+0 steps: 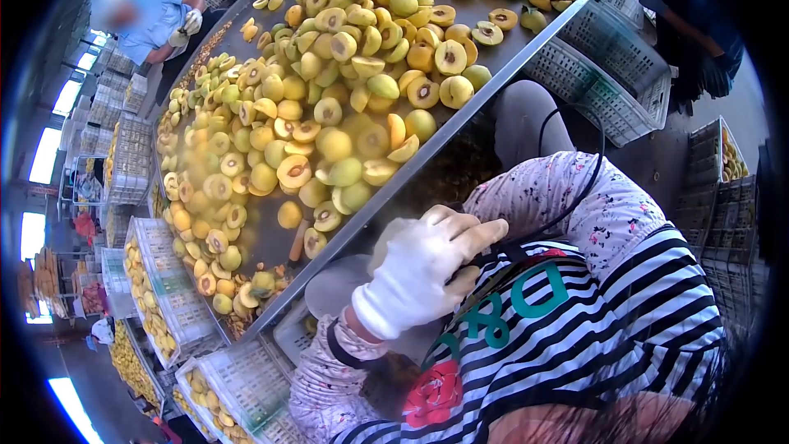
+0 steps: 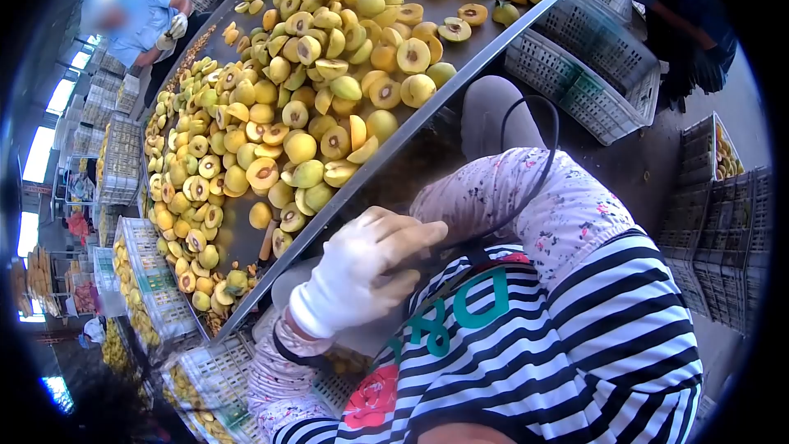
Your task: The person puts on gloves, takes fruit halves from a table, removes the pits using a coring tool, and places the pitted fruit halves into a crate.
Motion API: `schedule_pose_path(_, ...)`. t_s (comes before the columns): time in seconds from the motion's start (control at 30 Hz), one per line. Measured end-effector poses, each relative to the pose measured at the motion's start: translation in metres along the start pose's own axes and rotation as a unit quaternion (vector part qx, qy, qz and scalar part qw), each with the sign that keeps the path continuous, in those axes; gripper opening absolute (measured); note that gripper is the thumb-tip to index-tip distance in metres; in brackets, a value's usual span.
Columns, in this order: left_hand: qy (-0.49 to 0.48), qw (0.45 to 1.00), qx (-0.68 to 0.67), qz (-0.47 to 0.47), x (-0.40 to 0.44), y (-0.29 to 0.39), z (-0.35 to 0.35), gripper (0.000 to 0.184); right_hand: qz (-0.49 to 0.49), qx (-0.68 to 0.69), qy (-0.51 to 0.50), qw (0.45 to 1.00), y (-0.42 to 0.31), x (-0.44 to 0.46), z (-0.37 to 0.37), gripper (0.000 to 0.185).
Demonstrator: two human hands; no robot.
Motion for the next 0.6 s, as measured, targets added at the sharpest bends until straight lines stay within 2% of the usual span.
schedule_pose_path(0.07, 0.012, 0.998, 0.061, 0.014, -0.004, -0.01, 0.019, 0.052, 0.117, 0.147, 0.009, 0.982, 0.02, 0.012, -0.002, 0.032)
schedule_pose_path(0.1, 0.021, 0.995, 0.093, 0.018, -0.005, -0.011, 0.026, 0.05, 0.168, 0.277, -0.011, 0.946, 0.034, 0.022, -0.002, 0.032)
schedule_pose_path(0.13, 0.027, 0.99, 0.141, 0.008, -0.006, -0.008, 0.033, 0.046, 0.163, 0.501, -0.107, 0.843, 0.052, 0.032, -0.004, 0.031)
schedule_pose_path(0.2, 0.047, 0.981, 0.189, 0.016, -0.01, -0.002, 0.042, 0.042, 0.092, 0.617, -0.058, 0.779, 0.041, 0.032, -0.005, 0.032)
schedule_pose_path(0.23, 0.058, 0.975, 0.216, 0.015, -0.013, 0.001, 0.046, 0.041, 0.126, 0.747, -0.043, 0.651, 0.039, 0.03, -0.008, 0.032)
schedule_pose_path(0.27, 0.099, 0.97, 0.219, 0.033, -0.017, -0.002, 0.052, 0.037, 0.105, 0.753, -0.056, 0.647, 0.045, 0.034, -0.005, 0.034)
schedule_pose_path(0.3, 0.133, 0.973, 0.182, 0.044, -0.019, -0.003, 0.051, 0.035, 0.109, 0.73, -0.08, 0.669, 0.036, 0.027, -0.017, 0.034)
schedule_pose_path(0.33, 0.161, 0.977, 0.134, 0.044, -0.021, -0.001, 0.04, 0.036, 0.138, 0.718, -0.058, 0.68, 0.025, 0.019, -0.028, 0.034)
schedule_pose_path(0.37, 0.192, 0.977, 0.088, 0.041, -0.025, 0.0, 0.027, 0.037, 0.132, 0.732, -0.04, 0.667, 0.014, 0.012, -0.039, 0.032)
schedule_pose_path(0.4, 0.26, 0.963, 0.066, 0.026, -0.034, -0.01, 0.011, 0.036, -0.06, 0.463, -0.03, 0.884, 0.024, 0.006, -0.064, 0.027)
schedule_pose_path(0.43, 0.326, 0.944, 0.048, 0.017, -0.045, -0.019, -0.004, 0.035, -0.086, 0.523, 0.005, 0.848, 0.042, 0.005, -0.061, 0.024)
schedule_pose_path(0.47, 0.419, 0.889, -0.171, -0.073, -0.056, -0.031, -0.005, 0.032, -0.116, 0.578, 0.036, 0.807, 0.06, 0.004, -0.057, 0.021)
schedule_pose_path(0.5, 0.479, 0.82, -0.294, -0.111, -0.066, -0.048, -0.001, 0.029, -0.053, 0.493, 0.015, 0.868, 0.043, -0.007, -0.071, 0.021)
schedule_pose_path(0.53, 0.548, 0.72, -0.407, -0.128, -0.076, -0.064, 0.004, 0.026, 0.004, 0.4, -0.016, 0.917, 0.027, -0.018, -0.085, 0.02)
schedule_pose_path(0.57, 0.597, 0.665, -0.436, -0.106, -0.088, -0.083, 0.008, 0.025, 0.01, 0.346, -0.039, 0.937, 0.034, -0.029, -0.082, 0.029)
schedule_pose_path(0.6, 0.596, 0.615, -0.51, -0.082, -0.098, -0.094, 0.01, 0.025, 0.027, 0.211, -0.067, 0.975, 0.026, -0.038, -0.085, 0.029)
Point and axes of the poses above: each hand's wrist, its own x-axis towards the middle knuckle, its own z-axis out of the palm, y = z × x, the point moved 2 cm from there along x, towards the middle knuckle, and after that the axes turned 8 degrees about -y, right-handed, at the moved point
